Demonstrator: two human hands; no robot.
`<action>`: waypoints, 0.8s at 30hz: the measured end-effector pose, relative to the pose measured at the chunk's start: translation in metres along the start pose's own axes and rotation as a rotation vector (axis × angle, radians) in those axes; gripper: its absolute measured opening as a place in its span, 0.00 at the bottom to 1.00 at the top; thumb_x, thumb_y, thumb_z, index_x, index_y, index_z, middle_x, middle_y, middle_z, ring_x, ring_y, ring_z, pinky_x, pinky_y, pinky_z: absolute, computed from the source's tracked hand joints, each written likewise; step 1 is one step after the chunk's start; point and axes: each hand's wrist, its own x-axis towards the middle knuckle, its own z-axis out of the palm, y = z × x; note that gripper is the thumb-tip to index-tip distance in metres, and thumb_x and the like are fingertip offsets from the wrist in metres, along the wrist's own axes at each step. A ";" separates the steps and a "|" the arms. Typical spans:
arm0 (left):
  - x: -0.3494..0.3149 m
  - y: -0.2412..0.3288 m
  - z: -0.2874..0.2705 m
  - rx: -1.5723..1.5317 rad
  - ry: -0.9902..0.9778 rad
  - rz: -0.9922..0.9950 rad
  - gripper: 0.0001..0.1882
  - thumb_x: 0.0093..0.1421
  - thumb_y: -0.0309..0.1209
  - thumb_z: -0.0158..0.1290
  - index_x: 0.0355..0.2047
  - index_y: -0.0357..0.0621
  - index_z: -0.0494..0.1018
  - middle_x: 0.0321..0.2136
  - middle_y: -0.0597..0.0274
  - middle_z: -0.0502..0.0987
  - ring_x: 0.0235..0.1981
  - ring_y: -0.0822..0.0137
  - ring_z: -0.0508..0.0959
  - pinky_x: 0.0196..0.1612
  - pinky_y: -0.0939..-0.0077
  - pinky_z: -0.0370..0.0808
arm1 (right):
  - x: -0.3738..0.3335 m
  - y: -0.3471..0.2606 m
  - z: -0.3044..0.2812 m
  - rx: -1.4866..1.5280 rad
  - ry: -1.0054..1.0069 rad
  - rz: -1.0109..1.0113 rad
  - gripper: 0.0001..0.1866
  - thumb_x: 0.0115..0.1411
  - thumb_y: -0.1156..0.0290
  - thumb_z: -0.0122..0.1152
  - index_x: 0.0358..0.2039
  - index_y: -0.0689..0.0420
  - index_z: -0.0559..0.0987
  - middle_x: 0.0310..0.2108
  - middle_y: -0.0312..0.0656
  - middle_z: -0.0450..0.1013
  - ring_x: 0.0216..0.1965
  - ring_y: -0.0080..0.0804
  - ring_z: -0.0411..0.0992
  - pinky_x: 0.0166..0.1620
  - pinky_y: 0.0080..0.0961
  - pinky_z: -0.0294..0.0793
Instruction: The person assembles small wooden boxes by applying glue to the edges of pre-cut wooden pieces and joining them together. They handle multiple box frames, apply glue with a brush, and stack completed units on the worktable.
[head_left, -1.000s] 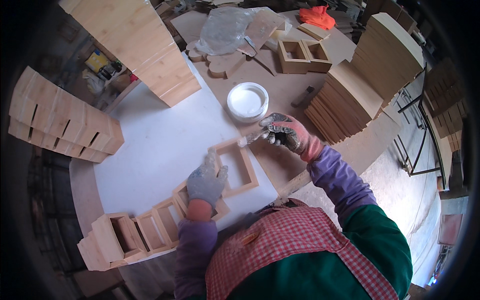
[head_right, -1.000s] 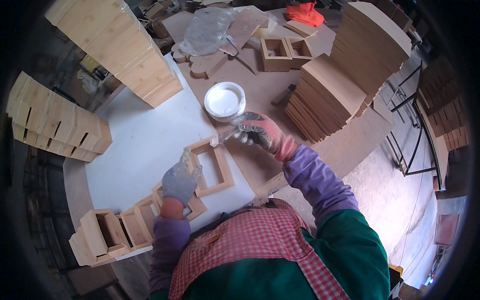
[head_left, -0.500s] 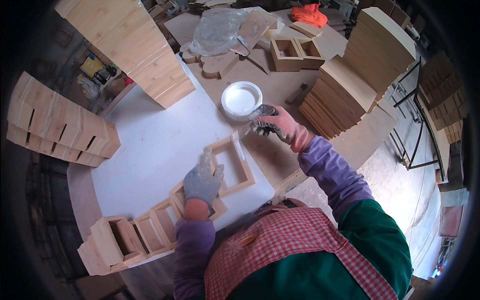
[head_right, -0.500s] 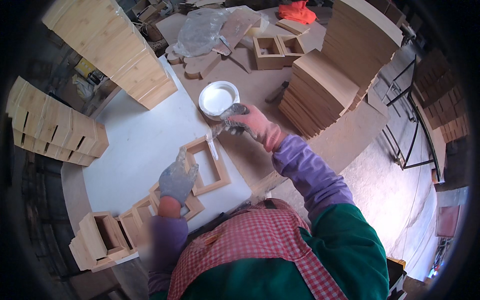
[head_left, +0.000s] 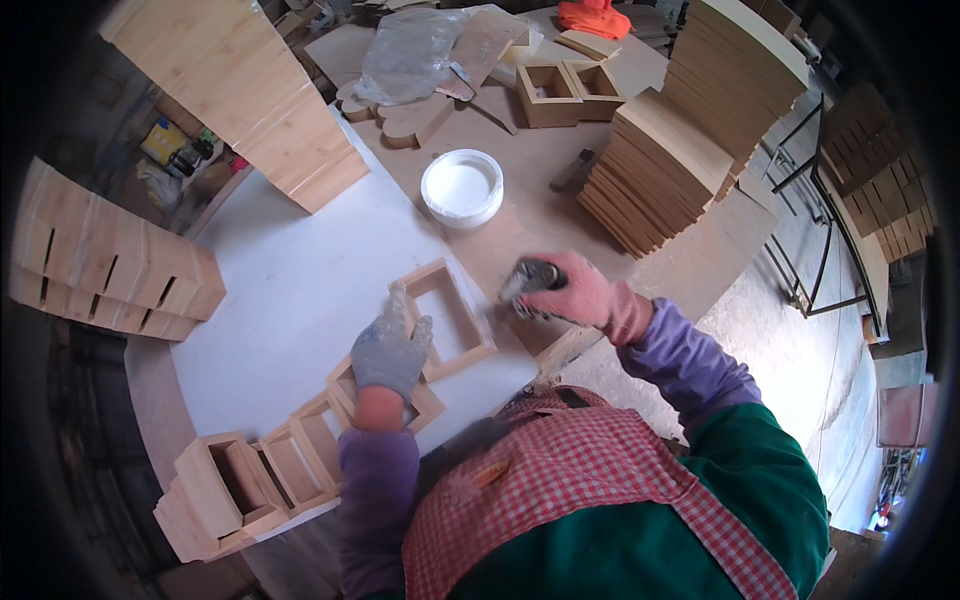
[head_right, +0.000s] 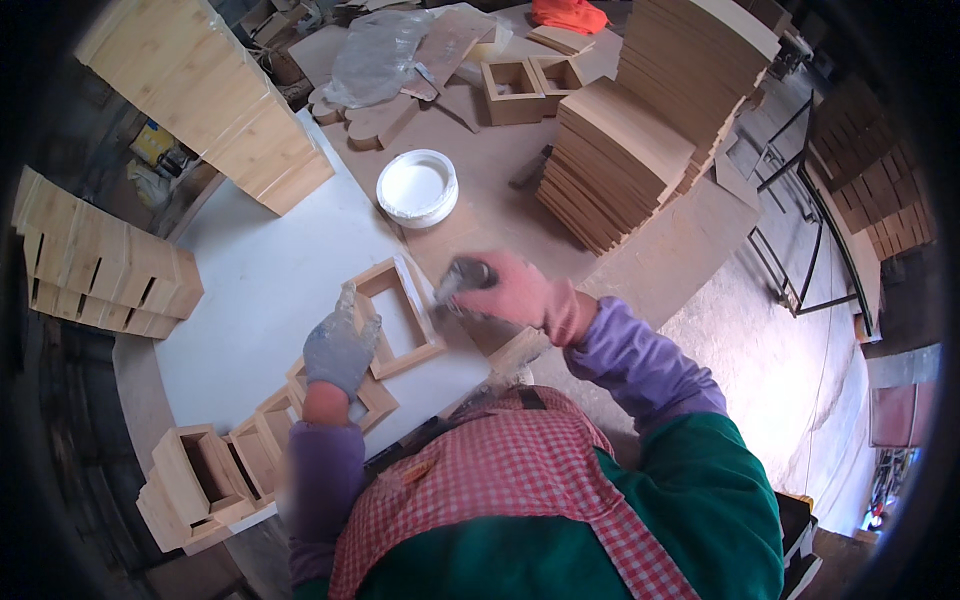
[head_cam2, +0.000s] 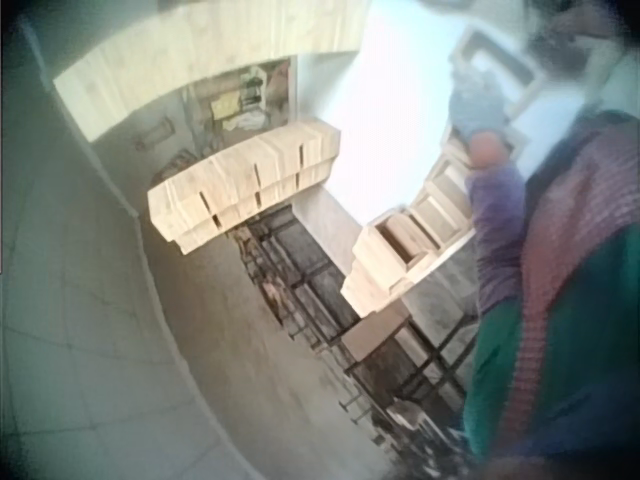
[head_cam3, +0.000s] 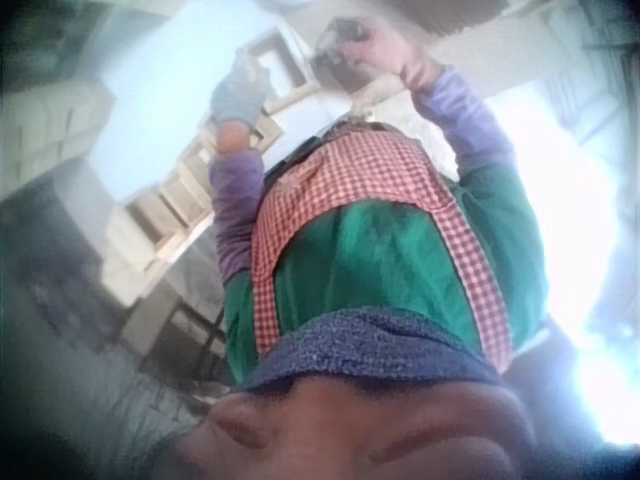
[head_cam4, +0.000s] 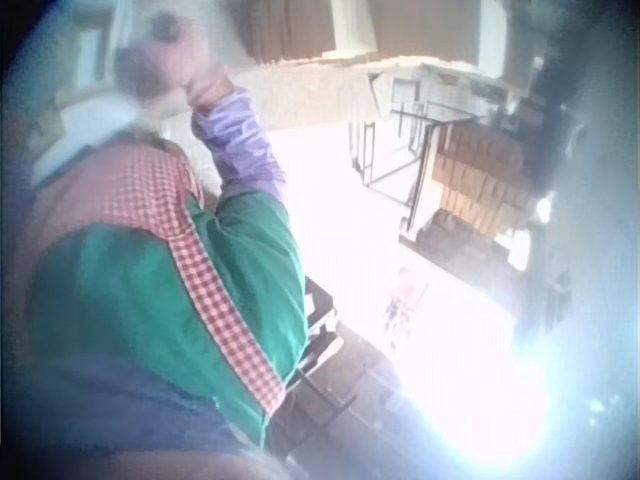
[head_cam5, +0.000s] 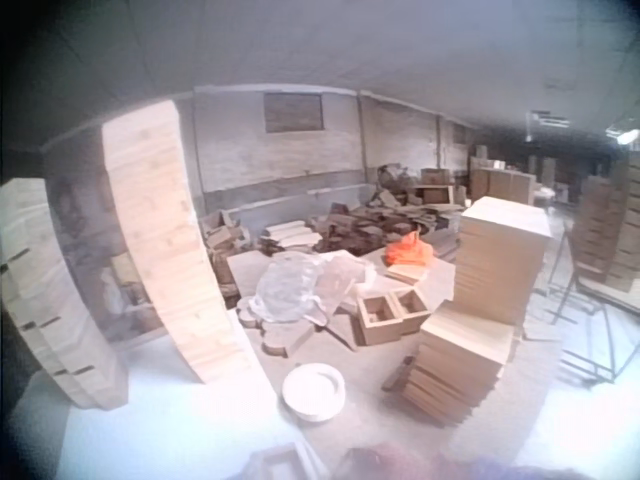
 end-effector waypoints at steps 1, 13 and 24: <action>0.000 0.001 -0.001 0.008 0.017 0.005 0.34 0.64 0.47 0.50 0.66 0.46 0.58 0.50 0.44 0.76 0.46 0.47 0.79 0.52 0.57 0.75 | 0.003 -0.002 0.002 0.003 0.055 -0.116 0.15 0.56 0.66 0.65 0.43 0.57 0.80 0.31 0.40 0.79 0.31 0.27 0.75 0.37 0.27 0.74; 0.008 -0.015 -0.018 0.165 0.207 0.310 0.21 0.61 0.30 0.48 0.56 0.51 0.72 0.55 0.55 0.75 0.61 0.57 0.68 0.61 0.54 0.65 | -0.049 -0.012 0.020 -0.037 -0.035 -0.155 0.10 0.56 0.72 0.63 0.39 0.59 0.79 0.25 0.39 0.76 0.27 0.24 0.73 0.33 0.25 0.72; -0.015 0.006 0.008 -0.048 -0.073 0.649 0.17 0.58 0.36 0.55 0.47 0.48 0.76 0.43 0.55 0.75 0.51 0.54 0.72 0.57 0.57 0.67 | -0.041 0.046 -0.013 0.717 0.259 -0.129 0.13 0.65 0.69 0.55 0.45 0.64 0.77 0.31 0.41 0.77 0.30 0.27 0.76 0.31 0.19 0.76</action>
